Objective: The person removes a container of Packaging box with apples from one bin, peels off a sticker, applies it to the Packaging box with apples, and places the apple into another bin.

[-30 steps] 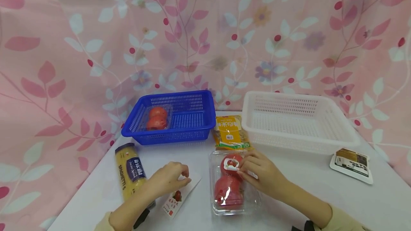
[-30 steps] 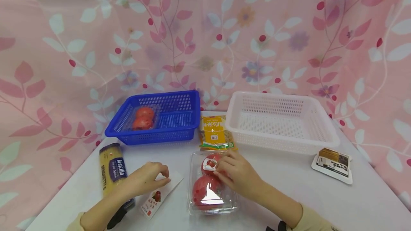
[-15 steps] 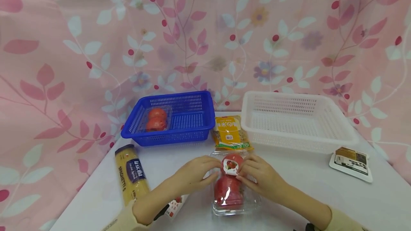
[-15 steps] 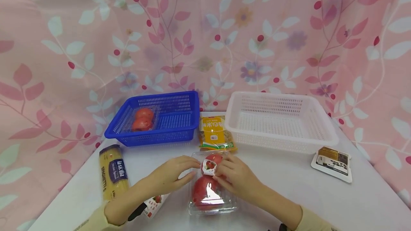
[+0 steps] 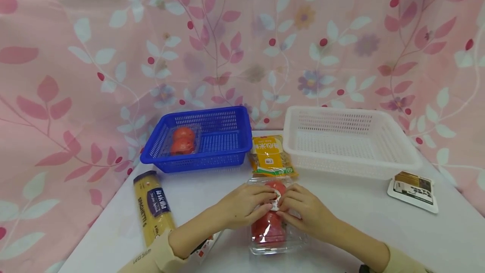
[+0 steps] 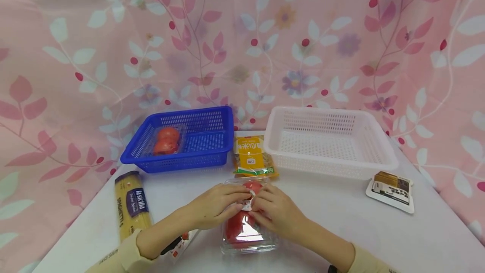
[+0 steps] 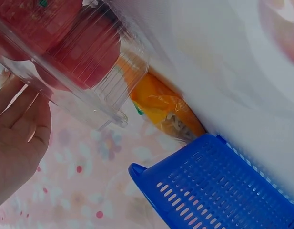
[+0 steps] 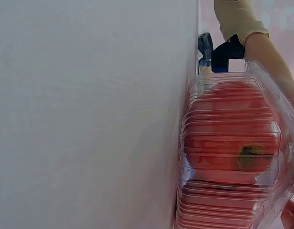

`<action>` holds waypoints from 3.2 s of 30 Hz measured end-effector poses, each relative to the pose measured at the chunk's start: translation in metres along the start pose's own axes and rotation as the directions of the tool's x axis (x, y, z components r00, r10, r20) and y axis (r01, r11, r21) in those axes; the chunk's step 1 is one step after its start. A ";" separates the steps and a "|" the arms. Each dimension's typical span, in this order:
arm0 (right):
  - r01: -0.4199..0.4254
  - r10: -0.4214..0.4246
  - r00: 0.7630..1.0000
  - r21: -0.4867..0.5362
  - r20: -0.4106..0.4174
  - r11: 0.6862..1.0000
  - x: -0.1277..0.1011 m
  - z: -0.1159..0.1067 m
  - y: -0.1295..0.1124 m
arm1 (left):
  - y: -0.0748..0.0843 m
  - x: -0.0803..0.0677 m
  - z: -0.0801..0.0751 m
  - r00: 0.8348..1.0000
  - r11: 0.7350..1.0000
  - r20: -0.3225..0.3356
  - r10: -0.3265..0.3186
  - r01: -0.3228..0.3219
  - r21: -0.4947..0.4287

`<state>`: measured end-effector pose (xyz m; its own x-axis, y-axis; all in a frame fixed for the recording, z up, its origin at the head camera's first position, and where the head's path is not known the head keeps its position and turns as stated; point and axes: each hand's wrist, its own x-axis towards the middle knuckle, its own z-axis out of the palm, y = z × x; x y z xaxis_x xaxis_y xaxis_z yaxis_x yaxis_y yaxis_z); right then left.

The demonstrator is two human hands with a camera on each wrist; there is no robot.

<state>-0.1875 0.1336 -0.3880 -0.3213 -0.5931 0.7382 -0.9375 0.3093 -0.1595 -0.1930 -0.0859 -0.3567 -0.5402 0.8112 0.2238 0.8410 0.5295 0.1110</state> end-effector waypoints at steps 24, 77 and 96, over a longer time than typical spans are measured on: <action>0.092 -0.021 0.932 -0.179 0.363 0.980 -0.008 -0.004 -0.009 | -0.005 -0.010 0.012 0.978 0.992 0.185 -0.093 0.075 0.103; 0.149 -0.230 0.957 0.385 0.174 0.911 -0.012 -0.032 -0.025 | 0.028 -0.049 0.000 0.944 0.894 0.087 -0.319 0.330 -0.304; -0.259 0.281 0.896 -0.109 0.345 0.960 -0.037 -0.032 -0.031 | 0.033 -0.056 0.012 0.845 0.768 0.266 -0.464 0.533 -0.355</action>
<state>-0.1424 0.1696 -0.3896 -0.5971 -0.7010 0.3899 -0.8020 0.5312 -0.2732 -0.1350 -0.1108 -0.3772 -0.8543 0.5057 -0.1199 0.3677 0.7511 0.5484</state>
